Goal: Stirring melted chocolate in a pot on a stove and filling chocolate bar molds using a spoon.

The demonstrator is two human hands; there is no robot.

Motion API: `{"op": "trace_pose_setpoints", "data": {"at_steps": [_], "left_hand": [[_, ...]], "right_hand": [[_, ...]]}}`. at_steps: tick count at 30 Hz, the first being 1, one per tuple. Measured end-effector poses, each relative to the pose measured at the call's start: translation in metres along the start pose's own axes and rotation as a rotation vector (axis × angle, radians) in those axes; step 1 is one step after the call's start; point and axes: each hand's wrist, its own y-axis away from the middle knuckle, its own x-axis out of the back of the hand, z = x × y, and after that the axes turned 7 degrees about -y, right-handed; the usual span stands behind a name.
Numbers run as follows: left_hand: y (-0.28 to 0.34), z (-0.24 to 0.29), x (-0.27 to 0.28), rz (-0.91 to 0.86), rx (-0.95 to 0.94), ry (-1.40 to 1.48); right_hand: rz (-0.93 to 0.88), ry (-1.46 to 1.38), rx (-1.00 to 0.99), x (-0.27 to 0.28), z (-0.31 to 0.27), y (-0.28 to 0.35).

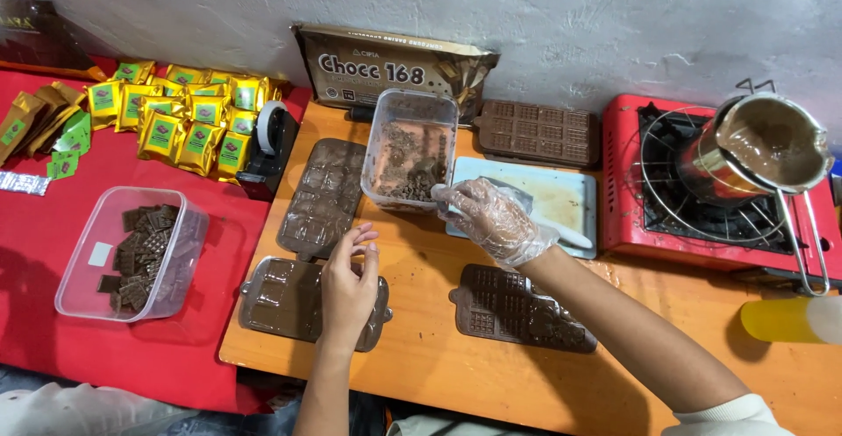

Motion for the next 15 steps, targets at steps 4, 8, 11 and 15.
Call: {"op": "trace_pose_setpoints", "data": {"at_steps": [4, 8, 11, 15], "left_hand": [[0.0, -0.001, -0.004, 0.012, -0.019, -0.003], [-0.001, -0.005, -0.009, 0.023, -0.043, -0.017], [-0.002, -0.002, -0.01, 0.006, -0.022, 0.001], [-0.004, 0.009, -0.013, -0.033, -0.017, 0.006]], "right_hand": [[0.019, -0.02, -0.021, -0.002, 0.007, 0.008], [0.04, -0.108, -0.071, 0.023, -0.007, 0.007], [0.057, -0.264, -0.175, 0.045, -0.011, 0.015], [0.207, -0.236, -0.217, 0.06, 0.005, 0.049]]}}
